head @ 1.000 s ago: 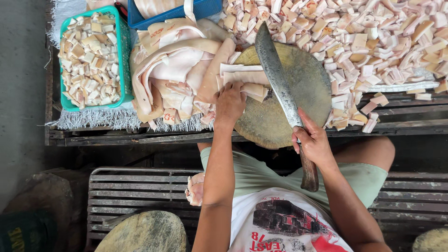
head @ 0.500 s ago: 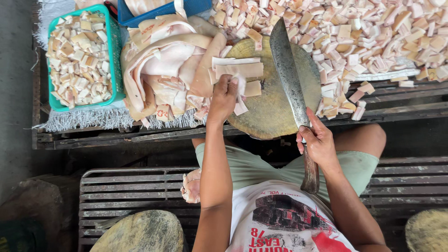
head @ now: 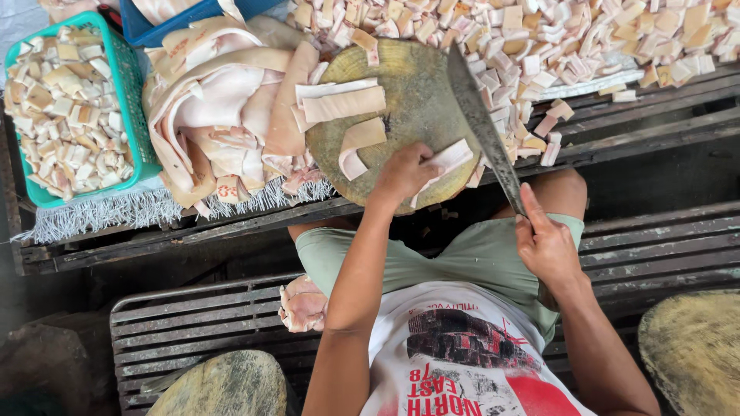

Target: The person sits on a low metal grate and uses a large knife to slice sheets of pork skin into small rectangular pieces on a round wooden cutting board. They repeatedly pick up new sheets from a pile to the left and cut them, adding the diced pieces to a growing pile on the right.

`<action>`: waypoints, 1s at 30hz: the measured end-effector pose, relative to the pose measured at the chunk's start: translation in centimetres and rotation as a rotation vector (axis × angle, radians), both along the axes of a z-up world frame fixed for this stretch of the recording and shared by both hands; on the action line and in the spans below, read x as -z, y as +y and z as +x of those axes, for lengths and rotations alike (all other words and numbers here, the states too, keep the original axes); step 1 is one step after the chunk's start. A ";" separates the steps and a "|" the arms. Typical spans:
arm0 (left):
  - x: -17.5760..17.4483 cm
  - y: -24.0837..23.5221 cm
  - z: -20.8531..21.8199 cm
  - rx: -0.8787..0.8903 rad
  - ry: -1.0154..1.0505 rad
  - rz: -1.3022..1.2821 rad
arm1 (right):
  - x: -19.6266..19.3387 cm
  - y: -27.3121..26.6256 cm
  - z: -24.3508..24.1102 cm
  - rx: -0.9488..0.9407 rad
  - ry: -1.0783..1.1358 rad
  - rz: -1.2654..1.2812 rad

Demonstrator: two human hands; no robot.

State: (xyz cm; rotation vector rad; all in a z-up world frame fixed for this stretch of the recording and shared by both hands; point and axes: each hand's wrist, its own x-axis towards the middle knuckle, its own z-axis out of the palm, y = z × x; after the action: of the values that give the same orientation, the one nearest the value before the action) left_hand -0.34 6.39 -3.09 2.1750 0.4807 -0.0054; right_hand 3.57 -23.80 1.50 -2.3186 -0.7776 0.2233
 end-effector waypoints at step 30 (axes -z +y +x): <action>0.6 0.0 -3.7 -0.292 -0.144 -0.211 | -0.5 -1.7 0.0 -0.119 -0.441 0.247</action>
State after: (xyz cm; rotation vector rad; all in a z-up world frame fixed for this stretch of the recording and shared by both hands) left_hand -4.00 6.44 -3.67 1.8679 0.6791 0.2478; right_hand 3.56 -25.53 2.04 -2.1089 -1.0918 -0.3292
